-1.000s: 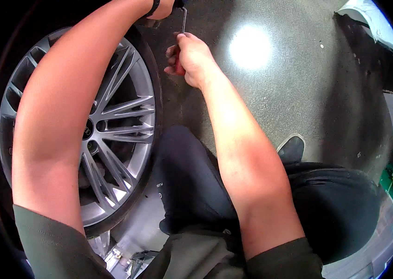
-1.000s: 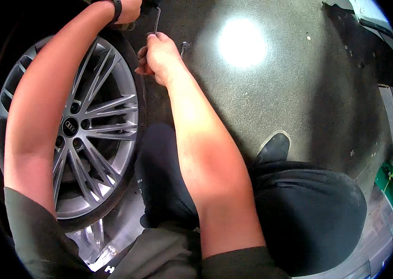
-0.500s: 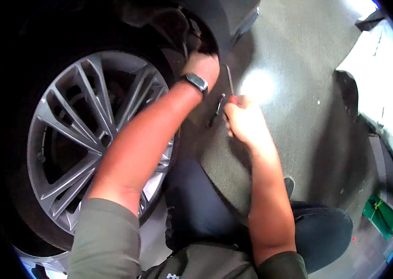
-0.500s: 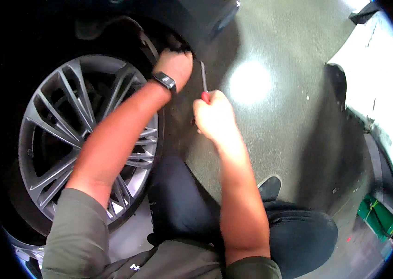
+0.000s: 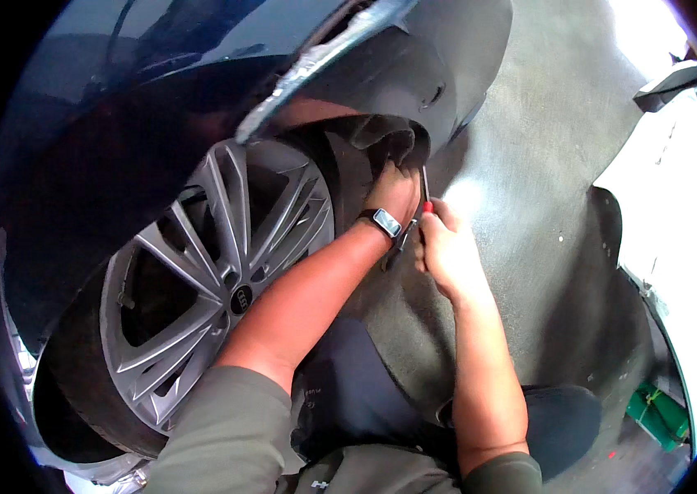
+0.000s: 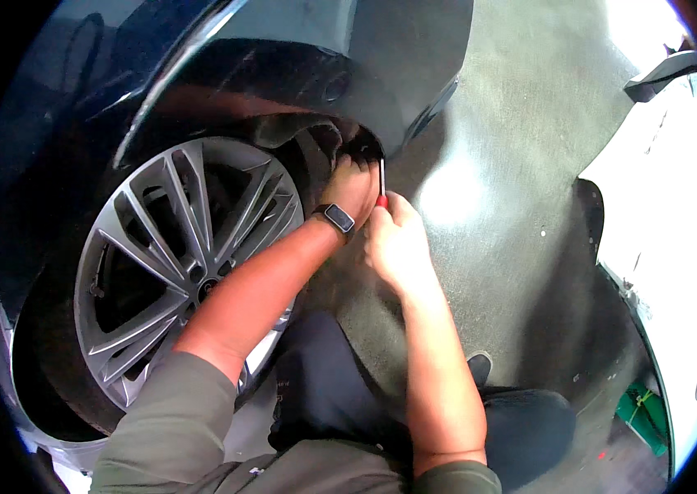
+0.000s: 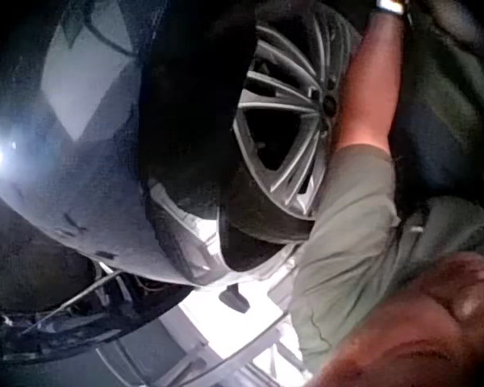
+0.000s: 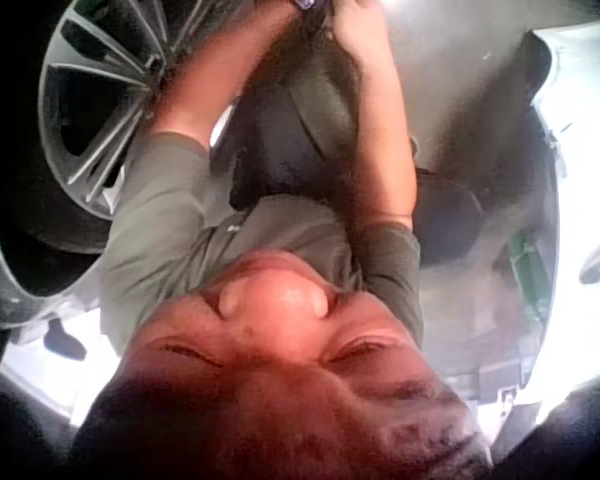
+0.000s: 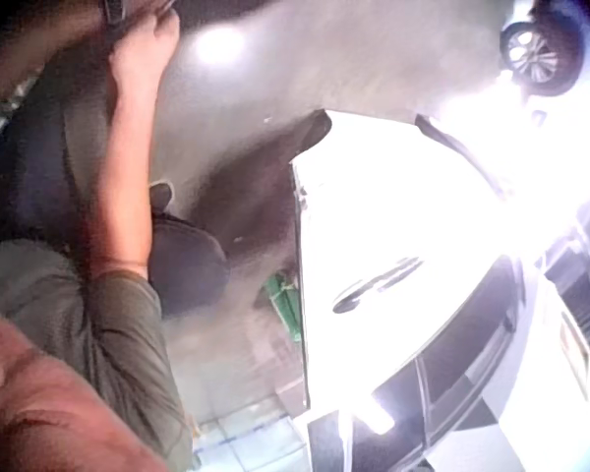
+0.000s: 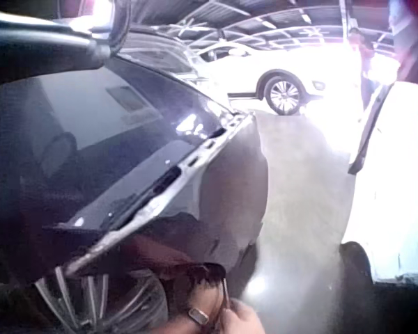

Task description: The person removes screws and fasteners from the wheel well liner of a vehicle using a screwdriver and a wrench.

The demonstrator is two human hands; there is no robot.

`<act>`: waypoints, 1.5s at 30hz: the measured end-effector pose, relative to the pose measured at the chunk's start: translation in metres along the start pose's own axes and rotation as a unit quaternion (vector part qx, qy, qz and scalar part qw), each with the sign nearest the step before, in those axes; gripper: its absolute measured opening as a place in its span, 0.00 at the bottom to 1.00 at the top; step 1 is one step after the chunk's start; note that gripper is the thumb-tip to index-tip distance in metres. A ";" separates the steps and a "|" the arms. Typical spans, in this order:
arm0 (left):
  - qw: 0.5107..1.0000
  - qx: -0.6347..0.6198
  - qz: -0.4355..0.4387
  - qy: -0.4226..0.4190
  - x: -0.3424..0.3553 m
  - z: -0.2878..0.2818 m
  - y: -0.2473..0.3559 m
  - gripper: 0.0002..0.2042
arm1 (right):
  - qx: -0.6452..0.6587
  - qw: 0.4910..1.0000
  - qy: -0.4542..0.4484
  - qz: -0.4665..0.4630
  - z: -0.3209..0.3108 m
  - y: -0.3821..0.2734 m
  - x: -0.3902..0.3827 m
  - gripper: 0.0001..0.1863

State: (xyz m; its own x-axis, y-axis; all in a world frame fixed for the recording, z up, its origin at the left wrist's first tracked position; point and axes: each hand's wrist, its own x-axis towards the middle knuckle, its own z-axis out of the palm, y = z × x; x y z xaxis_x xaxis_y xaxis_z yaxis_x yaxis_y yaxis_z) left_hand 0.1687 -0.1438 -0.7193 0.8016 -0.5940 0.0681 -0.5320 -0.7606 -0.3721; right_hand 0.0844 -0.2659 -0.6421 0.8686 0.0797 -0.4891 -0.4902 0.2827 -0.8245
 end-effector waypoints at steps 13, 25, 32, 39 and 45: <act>0.735 -0.529 -0.401 0.137 -0.025 0.112 0.002 0.20 | -0.766 0.546 -0.292 -0.173 0.047 -0.001 0.082 0.08; 0.709 -0.600 -0.366 0.066 0.020 0.083 0.041 0.22 | -0.326 0.878 -0.128 0.326 0.041 -0.076 0.080 0.23; 0.433 -0.836 -0.272 0.198 0.013 0.102 0.038 0.17 | -0.390 0.857 -0.210 0.264 0.019 -0.085 0.086 0.10; 0.547 -0.797 -0.234 0.104 0.014 0.074 0.033 0.13 | -0.579 0.753 -0.201 0.241 0.006 -0.070 0.109 0.06; 0.951 0.208 -0.107 0.201 0.030 0.112 0.047 0.17 | -0.761 0.583 -0.263 0.110 0.001 -0.059 0.105 0.13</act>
State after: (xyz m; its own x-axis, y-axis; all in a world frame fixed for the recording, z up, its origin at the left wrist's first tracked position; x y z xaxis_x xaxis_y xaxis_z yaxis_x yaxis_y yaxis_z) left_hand 0.1984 -0.1683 -0.8389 0.6660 -0.5532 0.5004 -0.1480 -0.7555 -0.6382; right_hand 0.2043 -0.2731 -0.6447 0.4791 0.3489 -0.8055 0.2566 -0.9332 -0.2516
